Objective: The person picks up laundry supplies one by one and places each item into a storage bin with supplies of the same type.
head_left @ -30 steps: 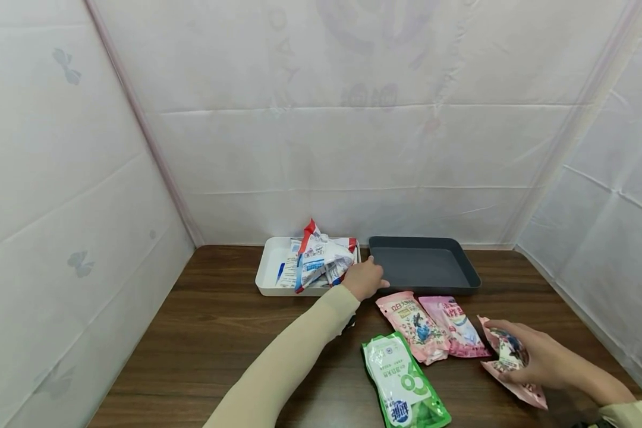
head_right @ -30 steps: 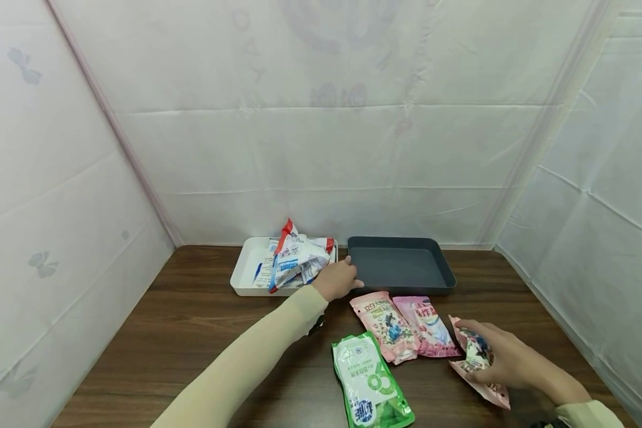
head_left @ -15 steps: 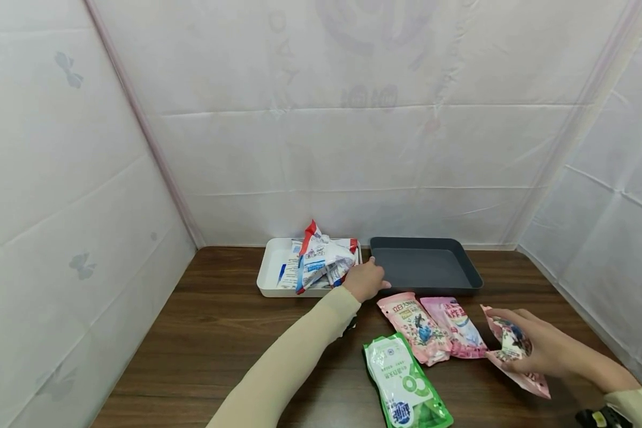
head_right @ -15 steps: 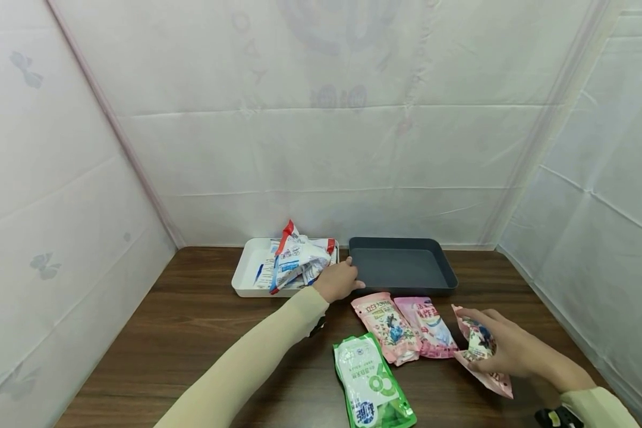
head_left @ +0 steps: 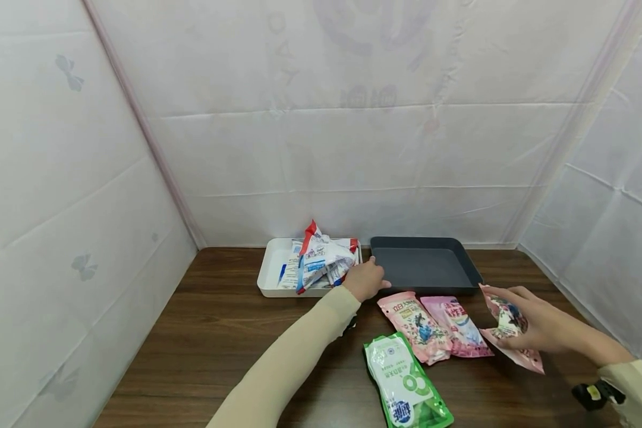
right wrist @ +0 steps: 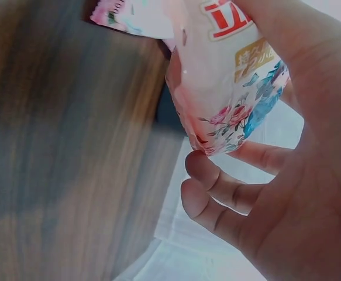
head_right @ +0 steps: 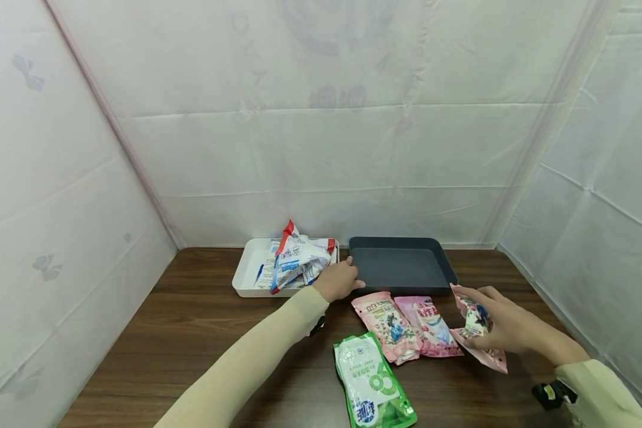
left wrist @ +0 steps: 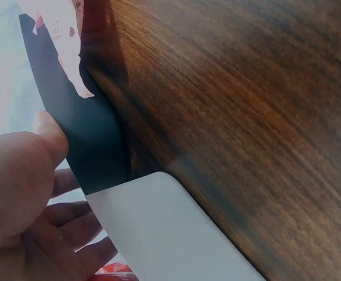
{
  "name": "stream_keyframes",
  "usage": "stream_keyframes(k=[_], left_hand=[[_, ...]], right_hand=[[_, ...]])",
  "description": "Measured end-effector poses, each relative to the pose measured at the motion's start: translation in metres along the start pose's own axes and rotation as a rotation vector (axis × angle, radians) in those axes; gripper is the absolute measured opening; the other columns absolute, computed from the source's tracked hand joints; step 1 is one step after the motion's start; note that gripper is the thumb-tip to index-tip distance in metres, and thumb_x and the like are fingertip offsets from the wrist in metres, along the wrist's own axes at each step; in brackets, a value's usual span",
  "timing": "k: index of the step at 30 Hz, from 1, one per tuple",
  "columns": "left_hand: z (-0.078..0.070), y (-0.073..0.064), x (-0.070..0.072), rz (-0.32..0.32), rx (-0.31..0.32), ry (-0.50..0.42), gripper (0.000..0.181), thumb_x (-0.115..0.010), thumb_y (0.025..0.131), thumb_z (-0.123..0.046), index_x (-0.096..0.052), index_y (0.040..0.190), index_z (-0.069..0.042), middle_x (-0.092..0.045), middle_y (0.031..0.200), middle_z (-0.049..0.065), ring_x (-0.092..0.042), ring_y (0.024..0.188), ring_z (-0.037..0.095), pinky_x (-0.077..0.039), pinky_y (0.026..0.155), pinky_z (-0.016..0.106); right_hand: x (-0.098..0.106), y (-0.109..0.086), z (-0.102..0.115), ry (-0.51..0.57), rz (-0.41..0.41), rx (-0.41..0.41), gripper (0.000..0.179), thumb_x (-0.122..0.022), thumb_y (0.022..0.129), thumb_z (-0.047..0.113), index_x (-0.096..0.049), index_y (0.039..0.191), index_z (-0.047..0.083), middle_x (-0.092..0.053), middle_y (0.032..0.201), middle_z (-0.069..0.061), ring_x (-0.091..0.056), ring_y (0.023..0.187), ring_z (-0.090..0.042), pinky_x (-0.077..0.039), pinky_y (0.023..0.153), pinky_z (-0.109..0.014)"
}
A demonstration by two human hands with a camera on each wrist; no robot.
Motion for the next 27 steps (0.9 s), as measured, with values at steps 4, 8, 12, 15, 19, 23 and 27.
stream_keyframes(k=[4, 8, 12, 15, 19, 23, 27], left_hand=[[0.000, -0.001, 0.000, 0.006, 0.000, -0.005, 0.038, -0.056, 0.104, -0.045, -0.079, 0.095, -0.016, -0.048, 0.153, 0.019, -0.070, 0.105, 0.024, -0.051, 0.062, 0.028], [0.000, -0.001, -0.001, 0.014, 0.005, -0.001, 0.039, -0.056, 0.104, -0.045, -0.079, 0.095, -0.016, -0.047, 0.154, 0.019, -0.069, 0.109, 0.025, -0.051, 0.063, 0.028], [0.000, -0.001, -0.002, 0.015, 0.007, -0.003, 0.038, -0.056, 0.104, -0.046, -0.080, 0.096, -0.016, -0.049, 0.153, 0.019, -0.069, 0.111, 0.025, -0.053, 0.065, 0.029], [0.001, 0.000, -0.003, 0.013, 0.007, -0.002, 0.038, -0.057, 0.103, -0.046, -0.080, 0.096, -0.017, -0.049, 0.153, 0.018, -0.069, 0.112, 0.024, -0.054, 0.066, 0.029], [0.001, 0.001, -0.003, 0.012, 0.009, 0.005, 0.037, -0.057, 0.103, -0.046, -0.080, 0.098, -0.017, -0.049, 0.153, 0.018, -0.068, 0.114, 0.024, -0.055, 0.068, 0.030], [0.000, 0.000, 0.000, 0.007, 0.006, 0.011, 0.038, -0.057, 0.103, -0.046, -0.080, 0.096, -0.016, -0.050, 0.153, 0.018, -0.069, 0.109, 0.024, -0.056, 0.069, 0.030], [-0.001, 0.000, 0.001, 0.007, 0.003, 0.018, 0.039, -0.057, 0.103, -0.046, -0.080, 0.092, -0.016, -0.050, 0.153, 0.019, -0.071, 0.098, 0.023, -0.056, 0.066, 0.029]], right_hand=[[0.006, 0.009, 0.002, -0.011, 0.002, -0.009, 0.103, -0.087, 0.078, 0.053, -0.033, 0.162, 0.025, -0.045, 0.140, -0.023, -0.047, 0.075, -0.005, -0.039, 0.058, -0.028], [0.011, 0.019, 0.002, -0.027, -0.006, -0.007, 0.104, -0.085, 0.079, 0.056, -0.032, 0.162, 0.025, -0.045, 0.141, -0.024, -0.054, 0.085, -0.016, -0.041, 0.062, -0.035], [0.014, 0.028, 0.000, -0.045, -0.014, -0.015, 0.105, -0.085, 0.078, 0.058, -0.032, 0.162, 0.022, -0.044, 0.142, -0.026, -0.059, 0.096, -0.026, -0.045, 0.065, -0.040], [0.017, 0.035, -0.001, -0.049, -0.022, -0.027, 0.107, -0.085, 0.077, 0.059, -0.032, 0.162, 0.021, -0.043, 0.142, -0.029, -0.059, 0.094, -0.025, -0.046, 0.066, -0.041], [0.020, 0.045, -0.002, -0.045, -0.029, -0.028, 0.106, -0.084, 0.079, 0.058, -0.030, 0.163, 0.020, -0.043, 0.143, -0.031, -0.057, 0.089, -0.022, -0.046, 0.066, -0.040], [0.023, 0.056, -0.003, -0.060, -0.035, -0.022, 0.105, -0.083, 0.081, 0.058, -0.030, 0.163, 0.018, -0.041, 0.145, -0.032, -0.060, 0.101, -0.033, -0.049, 0.069, -0.045], [0.025, 0.066, -0.004, -0.057, -0.043, -0.008, 0.104, -0.083, 0.082, 0.056, -0.031, 0.162, 0.014, -0.038, 0.148, -0.033, -0.058, 0.111, -0.043, -0.051, 0.073, -0.052]])
Point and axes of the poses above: each hand's wrist, its own y-axis towards the middle knuckle, its own x-axis out of the back of the hand, z = x × y, the point moved 4 cm from there along y, towards the middle knuckle
